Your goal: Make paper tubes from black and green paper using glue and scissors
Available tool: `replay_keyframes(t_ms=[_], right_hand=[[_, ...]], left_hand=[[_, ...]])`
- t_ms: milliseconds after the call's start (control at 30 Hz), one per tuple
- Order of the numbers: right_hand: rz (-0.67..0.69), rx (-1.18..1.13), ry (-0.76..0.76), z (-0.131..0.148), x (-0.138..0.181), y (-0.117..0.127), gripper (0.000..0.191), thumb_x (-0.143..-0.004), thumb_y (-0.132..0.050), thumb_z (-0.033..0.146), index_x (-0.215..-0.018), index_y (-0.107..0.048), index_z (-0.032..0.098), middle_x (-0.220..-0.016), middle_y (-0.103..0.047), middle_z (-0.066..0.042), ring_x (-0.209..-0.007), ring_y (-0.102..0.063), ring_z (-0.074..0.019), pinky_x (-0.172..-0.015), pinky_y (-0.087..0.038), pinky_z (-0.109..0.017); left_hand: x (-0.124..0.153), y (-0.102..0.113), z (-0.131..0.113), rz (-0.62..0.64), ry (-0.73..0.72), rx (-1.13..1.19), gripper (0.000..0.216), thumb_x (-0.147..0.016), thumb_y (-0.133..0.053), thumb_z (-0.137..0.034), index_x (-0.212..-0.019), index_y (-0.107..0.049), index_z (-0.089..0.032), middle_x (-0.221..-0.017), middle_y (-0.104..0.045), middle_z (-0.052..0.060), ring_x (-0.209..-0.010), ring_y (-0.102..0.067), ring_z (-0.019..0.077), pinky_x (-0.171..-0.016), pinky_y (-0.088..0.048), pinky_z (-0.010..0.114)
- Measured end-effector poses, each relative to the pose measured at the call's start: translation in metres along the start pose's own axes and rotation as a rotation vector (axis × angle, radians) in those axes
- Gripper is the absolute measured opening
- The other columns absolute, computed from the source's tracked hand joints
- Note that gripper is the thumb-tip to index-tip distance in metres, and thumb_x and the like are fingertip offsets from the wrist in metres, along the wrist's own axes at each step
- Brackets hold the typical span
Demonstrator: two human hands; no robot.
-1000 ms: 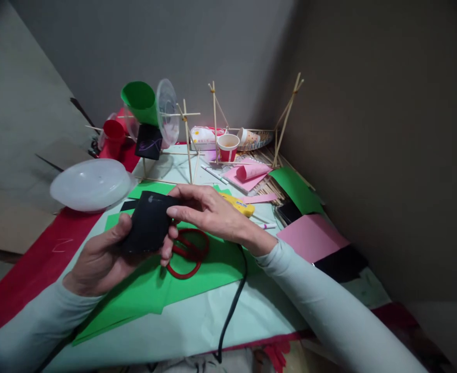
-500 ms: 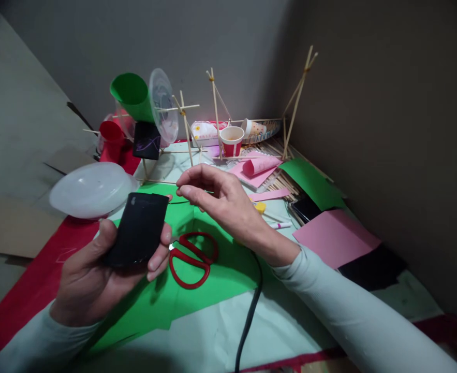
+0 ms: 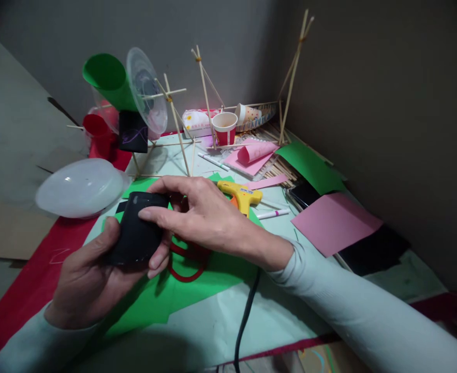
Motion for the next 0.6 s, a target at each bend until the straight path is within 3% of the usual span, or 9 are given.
replay_keyframes(t_ms=[167,400,600], right_hand=[[0.065,-0.206,-0.061,-0.004,-0.003,-0.001,0.013,-0.092,-0.074,0.028,-0.092,-0.069,0.016,-0.073,-0.065,0.005,-0.063,-0.059,-0.0084,-0.059,-0.045,-0.022],[0.079,-0.219,-0.15,-0.001,-0.003,0.003,0.018,-0.09,-0.074,0.032,-0.083,-0.07,0.015,-0.069,-0.065,0.004,-0.064,-0.06,-0.0111,-0.062,-0.044,-0.026],[-0.05,-0.169,-0.159,-0.011,-0.006,0.012,0.025,-0.086,-0.073,0.036,-0.074,-0.069,0.014,-0.066,-0.056,0.004,-0.061,-0.045,-0.0086,-0.057,-0.033,-0.027]], left_hand=[[-0.002,0.0,0.002,-0.015,0.026,-0.03,0.036,-0.083,-0.081,-0.049,-0.1,-0.082,-0.016,-0.081,-0.077,0.01,-0.064,-0.068,0.0177,-0.061,-0.059,0.027],[-0.003,-0.001,0.001,0.012,0.13,0.013,0.038,-0.085,-0.079,-0.051,-0.097,-0.08,-0.015,-0.082,-0.078,0.011,-0.059,-0.066,0.0158,-0.056,-0.055,0.025],[-0.011,0.004,-0.002,-0.08,0.051,-0.001,0.051,-0.099,-0.056,-0.055,-0.116,-0.074,-0.011,-0.103,-0.078,0.018,-0.082,-0.074,0.0294,-0.067,-0.062,0.039]])
Point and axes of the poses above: each hand's wrist, its own x-axis away from the middle knuckle, its own y-axis out of the back of the hand, z = x × y, the point moved 3 cm from there along -x, towards the middle knuckle
